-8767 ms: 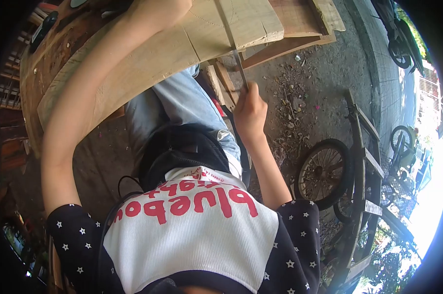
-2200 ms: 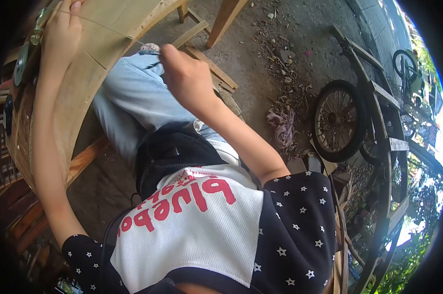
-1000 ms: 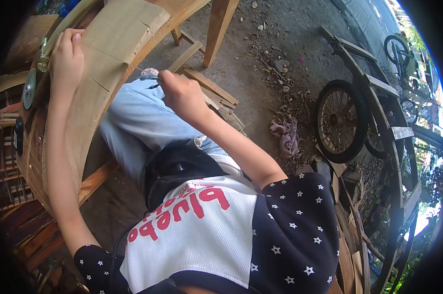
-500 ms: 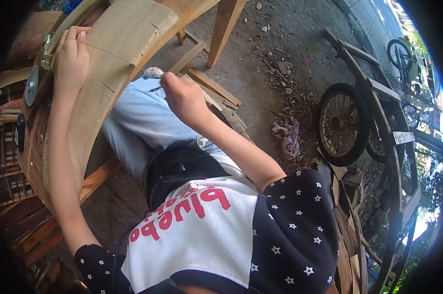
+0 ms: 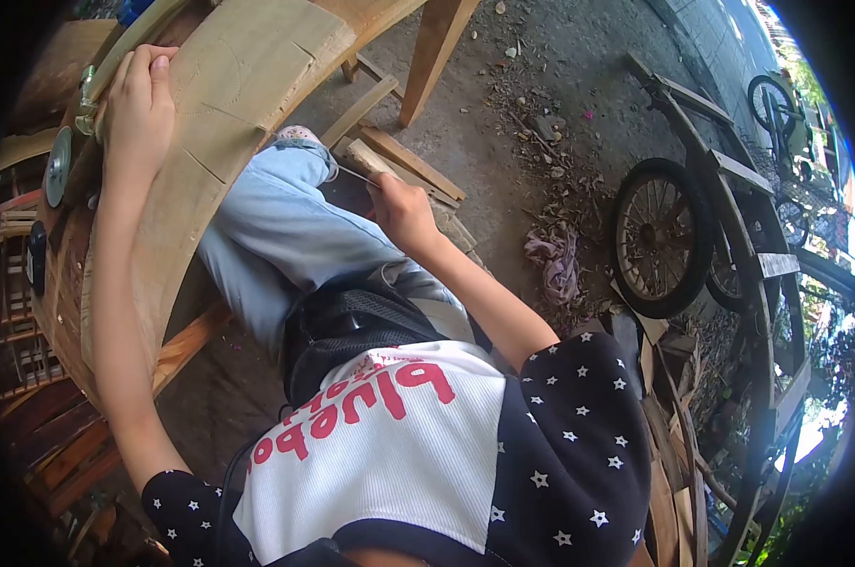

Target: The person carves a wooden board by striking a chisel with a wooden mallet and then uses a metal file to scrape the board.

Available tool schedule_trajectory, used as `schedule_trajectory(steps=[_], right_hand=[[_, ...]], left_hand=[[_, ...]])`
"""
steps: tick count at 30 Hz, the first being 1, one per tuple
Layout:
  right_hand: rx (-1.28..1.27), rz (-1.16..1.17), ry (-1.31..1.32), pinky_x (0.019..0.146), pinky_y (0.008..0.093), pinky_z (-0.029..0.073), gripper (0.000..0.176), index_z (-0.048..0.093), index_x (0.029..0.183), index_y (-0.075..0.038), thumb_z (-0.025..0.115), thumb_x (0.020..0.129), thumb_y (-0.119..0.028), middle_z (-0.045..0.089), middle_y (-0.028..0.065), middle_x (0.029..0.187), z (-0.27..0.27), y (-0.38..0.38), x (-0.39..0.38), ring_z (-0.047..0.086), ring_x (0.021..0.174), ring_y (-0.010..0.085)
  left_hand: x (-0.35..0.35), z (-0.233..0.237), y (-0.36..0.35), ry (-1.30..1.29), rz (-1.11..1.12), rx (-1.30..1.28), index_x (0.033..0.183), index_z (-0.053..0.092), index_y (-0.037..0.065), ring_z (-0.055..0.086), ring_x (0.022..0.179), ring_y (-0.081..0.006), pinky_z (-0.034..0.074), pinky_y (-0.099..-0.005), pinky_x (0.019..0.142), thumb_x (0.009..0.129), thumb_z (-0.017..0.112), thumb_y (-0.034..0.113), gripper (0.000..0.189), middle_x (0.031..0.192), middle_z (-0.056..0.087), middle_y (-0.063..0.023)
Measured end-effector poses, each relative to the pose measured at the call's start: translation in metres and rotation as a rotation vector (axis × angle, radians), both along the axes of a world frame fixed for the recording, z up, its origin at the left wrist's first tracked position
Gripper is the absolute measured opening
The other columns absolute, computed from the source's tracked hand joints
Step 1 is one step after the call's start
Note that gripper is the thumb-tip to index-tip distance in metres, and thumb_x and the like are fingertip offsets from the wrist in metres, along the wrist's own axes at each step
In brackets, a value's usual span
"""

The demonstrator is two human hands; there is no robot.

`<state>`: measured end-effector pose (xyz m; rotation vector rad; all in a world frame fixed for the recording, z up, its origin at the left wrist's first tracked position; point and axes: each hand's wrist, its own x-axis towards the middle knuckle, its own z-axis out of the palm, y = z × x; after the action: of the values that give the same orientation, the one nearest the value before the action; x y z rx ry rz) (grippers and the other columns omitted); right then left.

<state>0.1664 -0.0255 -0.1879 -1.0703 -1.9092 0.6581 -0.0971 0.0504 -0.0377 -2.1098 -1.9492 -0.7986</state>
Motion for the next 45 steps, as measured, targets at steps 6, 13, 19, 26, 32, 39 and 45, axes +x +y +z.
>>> schedule_trajectory(steps=[6,13,19,26,32,39,45], right_hand=[[0.021,0.068,0.026,0.048,0.0388,0.043,0.009,0.049,0.089,-0.001,0.053,0.08,-0.001,0.053,0.0189,0.063,0.058,0.021,-0.038,0.056,0.057,0.0354],[-0.099,0.051,0.031,0.046,0.039,0.042,0.008,0.05,0.088,-0.002,0.052,0.08,0.0,0.053,0.018,0.06,0.003,0.006,-0.002,0.055,0.053,0.0356],[0.02,0.085,0.082,0.046,0.0374,0.041,0.01,0.049,0.089,-0.001,0.051,0.08,0.002,0.051,0.0179,0.059,0.082,0.023,-0.05,0.054,0.052,0.0351],[-0.154,0.028,-0.003,0.049,0.0376,0.045,0.011,0.05,0.088,-0.003,0.055,0.078,-0.002,0.054,0.0172,0.062,0.009,0.003,-0.007,0.057,0.057,0.0335],[-0.007,0.064,0.038,0.047,0.0385,0.042,0.01,0.049,0.089,-0.001,0.052,0.08,0.001,0.052,0.019,0.061,0.074,0.018,-0.044,0.055,0.056,0.0359],[0.006,0.02,-0.026,0.046,0.0376,0.044,0.011,0.05,0.086,-0.003,0.056,0.077,-0.004,0.053,0.0151,0.06,0.027,0.006,-0.012,0.056,0.053,0.0313],[0.025,0.054,0.058,0.046,0.0382,0.042,0.009,0.05,0.087,-0.002,0.053,0.078,0.0,0.053,0.0165,0.06,0.043,0.014,-0.035,0.055,0.054,0.0337]], left_hand=[[0.004,0.003,-0.003,-0.034,-0.002,-0.028,0.094,0.054,0.003,0.056,0.085,-0.031,0.042,-0.0368,0.074,0.09,0.039,0.019,0.022,0.092,0.058,-0.0132],[0.004,0.006,-0.003,-0.049,0.009,-0.018,0.092,0.053,0.002,0.055,0.085,-0.032,0.042,-0.0368,0.074,0.09,0.039,0.019,0.022,0.091,0.058,-0.0141],[0.001,0.0,0.0,0.036,-0.065,0.013,0.092,0.053,0.001,0.055,0.084,-0.0323,0.042,-0.0369,0.073,0.09,0.039,0.017,0.021,0.091,0.058,-0.0153],[0.004,0.004,0.0,-0.064,-0.054,-0.008,0.092,0.053,0.001,0.055,0.083,-0.0325,0.042,-0.0367,0.072,0.09,0.039,0.017,0.021,0.09,0.058,-0.016],[0.003,0.004,-0.003,-0.038,-0.06,-0.025,0.092,0.053,0.0,0.055,0.083,-0.0324,0.042,-0.0367,0.073,0.09,0.039,0.017,0.022,0.09,0.058,-0.0156],[0.007,0.004,-0.005,-0.027,-0.022,-0.045,0.094,0.053,0.002,0.056,0.084,-0.0318,0.043,-0.0364,0.073,0.091,0.038,0.019,0.023,0.092,0.058,-0.0146],[0.008,0.008,-0.007,-0.016,0.003,-0.038,0.094,0.054,0.003,0.056,0.083,-0.0315,0.043,-0.0361,0.073,0.091,0.038,0.019,0.023,0.092,0.059,-0.0142]])
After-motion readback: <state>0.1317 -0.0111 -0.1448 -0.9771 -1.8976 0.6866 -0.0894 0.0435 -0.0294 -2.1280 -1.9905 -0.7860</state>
